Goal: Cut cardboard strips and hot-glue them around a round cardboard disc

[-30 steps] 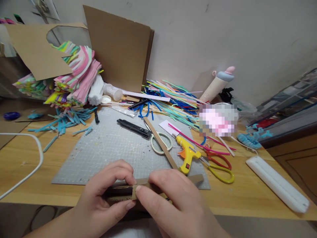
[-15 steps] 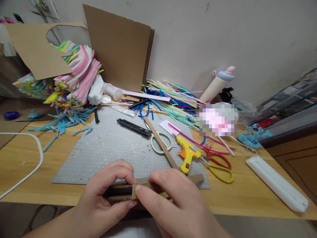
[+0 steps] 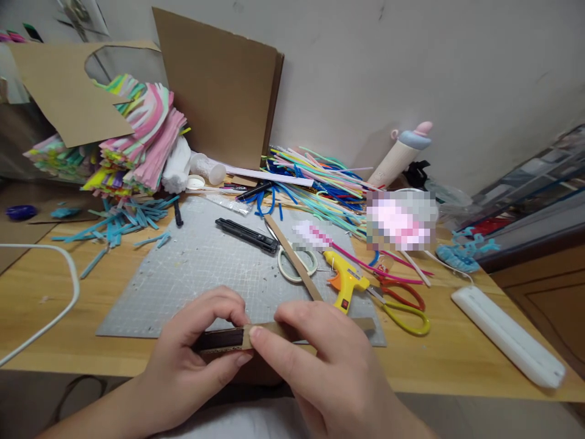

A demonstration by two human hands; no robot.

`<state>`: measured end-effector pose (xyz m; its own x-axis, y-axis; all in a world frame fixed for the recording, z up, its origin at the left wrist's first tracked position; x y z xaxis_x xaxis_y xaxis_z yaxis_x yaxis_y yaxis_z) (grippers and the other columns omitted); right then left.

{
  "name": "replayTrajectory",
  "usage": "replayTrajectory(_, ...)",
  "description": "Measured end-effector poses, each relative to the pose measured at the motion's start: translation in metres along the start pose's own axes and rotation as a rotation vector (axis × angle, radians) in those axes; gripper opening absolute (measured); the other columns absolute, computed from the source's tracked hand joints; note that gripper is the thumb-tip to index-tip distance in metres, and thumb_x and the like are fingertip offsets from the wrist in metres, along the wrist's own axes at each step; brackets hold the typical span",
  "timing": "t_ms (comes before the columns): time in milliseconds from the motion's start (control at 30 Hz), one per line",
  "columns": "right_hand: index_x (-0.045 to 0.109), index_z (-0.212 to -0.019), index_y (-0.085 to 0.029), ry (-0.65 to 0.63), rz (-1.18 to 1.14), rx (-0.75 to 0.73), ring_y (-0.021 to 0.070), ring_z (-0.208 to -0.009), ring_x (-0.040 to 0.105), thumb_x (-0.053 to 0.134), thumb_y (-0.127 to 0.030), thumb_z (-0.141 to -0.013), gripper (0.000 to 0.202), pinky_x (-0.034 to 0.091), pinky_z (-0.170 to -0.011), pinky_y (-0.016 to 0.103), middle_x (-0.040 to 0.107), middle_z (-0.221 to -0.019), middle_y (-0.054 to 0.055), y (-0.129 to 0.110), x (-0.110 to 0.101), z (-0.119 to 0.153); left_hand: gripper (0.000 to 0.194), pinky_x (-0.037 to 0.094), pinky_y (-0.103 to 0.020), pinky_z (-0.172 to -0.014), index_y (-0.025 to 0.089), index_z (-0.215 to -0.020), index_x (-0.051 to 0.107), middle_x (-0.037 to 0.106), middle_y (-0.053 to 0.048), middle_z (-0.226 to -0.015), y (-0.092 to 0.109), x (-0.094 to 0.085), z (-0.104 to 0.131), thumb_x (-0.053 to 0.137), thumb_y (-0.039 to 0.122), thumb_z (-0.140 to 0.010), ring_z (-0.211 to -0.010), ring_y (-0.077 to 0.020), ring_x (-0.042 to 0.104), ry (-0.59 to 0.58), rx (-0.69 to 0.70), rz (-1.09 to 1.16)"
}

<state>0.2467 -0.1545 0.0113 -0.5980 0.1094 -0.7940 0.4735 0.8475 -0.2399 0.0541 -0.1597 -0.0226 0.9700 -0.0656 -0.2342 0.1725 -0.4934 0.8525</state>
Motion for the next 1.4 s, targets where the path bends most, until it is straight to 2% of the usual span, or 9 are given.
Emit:
replayTrajectory(133,0.066,-0.117,-0.019,-0.004,-0.026,0.013,0.0171,-0.097,0.062,0.045,-0.001,-0.086,0.041,0.05,-0.076,0.028,0.065,-0.107,0.011,0.0,0.0,0.001,0.024,0.05,-0.023,-0.073,0.022,-0.099,0.053,0.06,0.0,-0.087,-0.007,0.0,0.005,0.07,0.017,-0.082,-0.081,-0.0124,0.06,0.029,0.063,0.031)
replayTrajectory(267,0.065,-0.118,-0.02,0.009,-0.046,0.016,0.0177,-0.095,0.062,0.044,-0.004,-0.088,0.04,0.051,-0.074,0.029,0.065,-0.106,0.011,0.0,0.002,0.002,0.034,0.052,-0.027,-0.072,0.023,-0.118,0.048,0.058,-0.003,-0.096,-0.012,-0.002,0.01,0.062,0.011,-0.088,-0.082,-0.0136,0.057,0.01,0.356,-0.068)
replayTrajectory(367,0.066,-0.115,-0.019,0.0,-0.062,0.021,0.0171,-0.092,0.064,0.045,-0.004,-0.089,0.037,0.052,-0.071,0.028,0.067,-0.101,0.011,-0.001,0.001,-0.002,0.028,0.052,-0.029,-0.072,0.02,-0.115,0.057,0.054,-0.005,-0.098,-0.014,-0.003,0.013,0.055,0.007,-0.09,-0.082,-0.014,0.056,-0.026,0.458,-0.189)
replayTrajectory(667,0.067,-0.113,-0.019,-0.029,-0.065,0.04,0.0185,-0.09,0.065,0.048,-0.005,-0.089,0.034,0.053,-0.071,0.03,0.069,-0.101,0.012,-0.005,-0.005,-0.008,0.02,0.055,-0.03,-0.074,0.018,-0.11,0.06,0.055,-0.006,-0.097,-0.012,-0.002,0.01,0.054,0.01,-0.093,-0.085,-0.0145,0.057,-0.02,0.446,-0.166)
replayTrajectory(900,0.067,-0.112,-0.019,-0.037,-0.071,0.024,0.018,-0.085,0.065,0.047,-0.007,-0.091,0.032,0.053,-0.068,0.03,0.069,-0.097,0.01,-0.003,-0.006,-0.011,0.029,0.054,-0.03,-0.073,0.018,-0.114,0.061,0.052,-0.006,-0.099,-0.016,-0.002,0.014,0.056,0.004,-0.089,-0.086,-0.0153,0.056,-0.017,0.465,-0.2)
replayTrajectory(1033,0.063,-0.111,-0.018,-0.001,-0.11,0.064,0.0165,-0.089,0.066,0.05,-0.01,-0.092,0.024,0.054,-0.075,0.028,0.07,-0.098,0.008,-0.002,-0.003,-0.009,0.023,0.054,-0.03,-0.073,0.017,-0.112,0.06,0.053,-0.006,-0.096,-0.014,-0.002,0.011,0.055,0.008,-0.091,-0.085,-0.0151,0.056,-0.01,0.458,-0.188)
replayTrajectory(1200,0.06,-0.111,-0.018,0.046,-0.183,0.141,0.0135,-0.099,0.064,0.056,-0.009,-0.091,0.022,0.052,-0.086,0.023,0.069,-0.106,0.007,0.004,0.001,-0.003,0.023,0.054,-0.031,-0.076,0.017,-0.111,0.058,0.054,-0.006,-0.099,-0.017,-0.009,0.012,0.056,0.005,-0.091,-0.089,-0.0149,0.056,-0.003,0.412,-0.126)
replayTrajectory(1400,0.065,-0.105,-0.018,0.074,-0.266,0.172,0.0145,-0.094,0.066,0.058,-0.008,-0.09,0.019,0.054,-0.082,0.025,0.07,-0.102,0.007,0.007,0.004,-0.002,0.031,0.055,-0.034,-0.076,0.019,-0.115,0.055,0.055,-0.006,-0.1,-0.022,-0.022,0.022,0.053,0.001,-0.09,-0.092,-0.0166,0.057,0.021,0.375,-0.109)
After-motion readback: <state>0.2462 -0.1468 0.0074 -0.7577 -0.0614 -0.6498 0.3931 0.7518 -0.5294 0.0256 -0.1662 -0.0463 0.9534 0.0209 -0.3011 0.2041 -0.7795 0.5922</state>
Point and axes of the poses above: each hand's wrist, its own z-axis away from the middle knuckle, its own x-axis out of the palm, y = z × x, the point moved 2 cm from there along -z, towards the middle knuckle
